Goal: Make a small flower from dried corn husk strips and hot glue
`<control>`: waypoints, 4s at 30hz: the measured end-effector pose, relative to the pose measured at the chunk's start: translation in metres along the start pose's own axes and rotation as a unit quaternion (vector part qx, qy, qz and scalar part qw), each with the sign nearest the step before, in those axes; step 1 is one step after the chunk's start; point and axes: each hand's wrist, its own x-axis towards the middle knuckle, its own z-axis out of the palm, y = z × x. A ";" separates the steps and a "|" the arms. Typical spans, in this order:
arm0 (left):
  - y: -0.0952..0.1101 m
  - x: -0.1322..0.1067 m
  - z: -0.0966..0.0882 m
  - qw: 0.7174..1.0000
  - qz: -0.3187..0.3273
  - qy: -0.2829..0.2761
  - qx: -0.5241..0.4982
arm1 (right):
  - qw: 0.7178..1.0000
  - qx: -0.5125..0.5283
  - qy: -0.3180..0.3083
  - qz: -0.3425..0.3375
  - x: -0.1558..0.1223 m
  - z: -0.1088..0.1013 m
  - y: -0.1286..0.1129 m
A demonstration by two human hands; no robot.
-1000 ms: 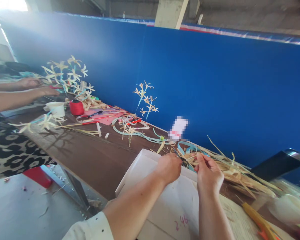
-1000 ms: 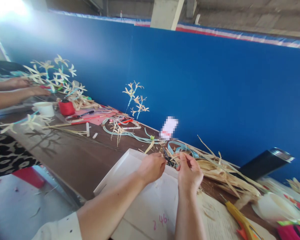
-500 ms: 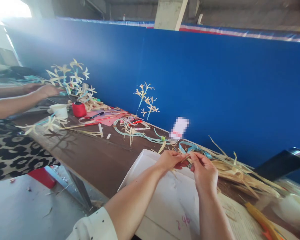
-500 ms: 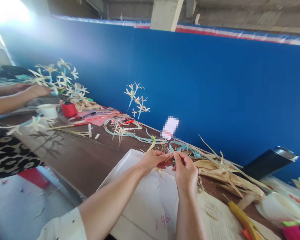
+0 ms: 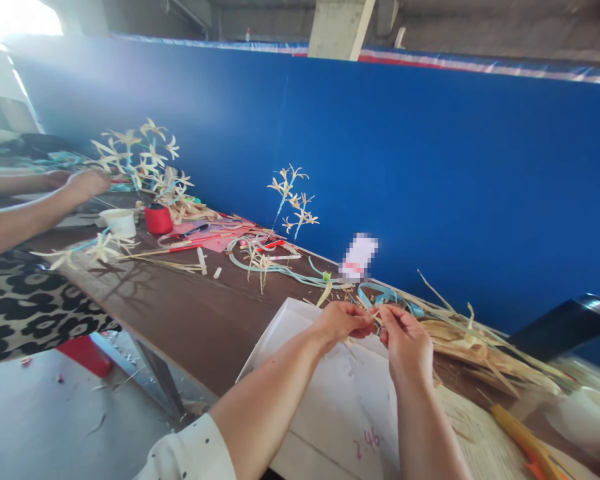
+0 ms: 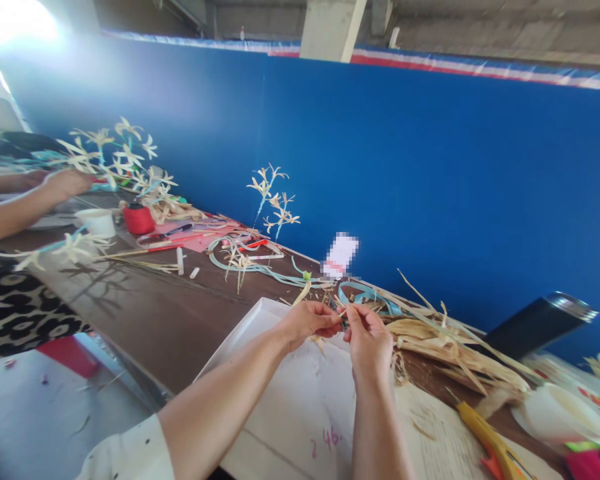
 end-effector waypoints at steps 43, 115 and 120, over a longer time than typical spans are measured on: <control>0.005 -0.005 0.002 0.988 0.004 -0.050 0.148 | 0.984 0.124 -0.017 0.126 0.003 0.006 0.009; 0.001 -0.008 0.003 0.928 0.093 0.007 0.362 | 0.978 0.142 -0.045 0.148 0.009 -0.006 0.011; -0.002 -0.005 0.002 0.951 0.082 0.006 0.299 | 0.971 0.158 -0.076 0.162 0.008 -0.006 0.009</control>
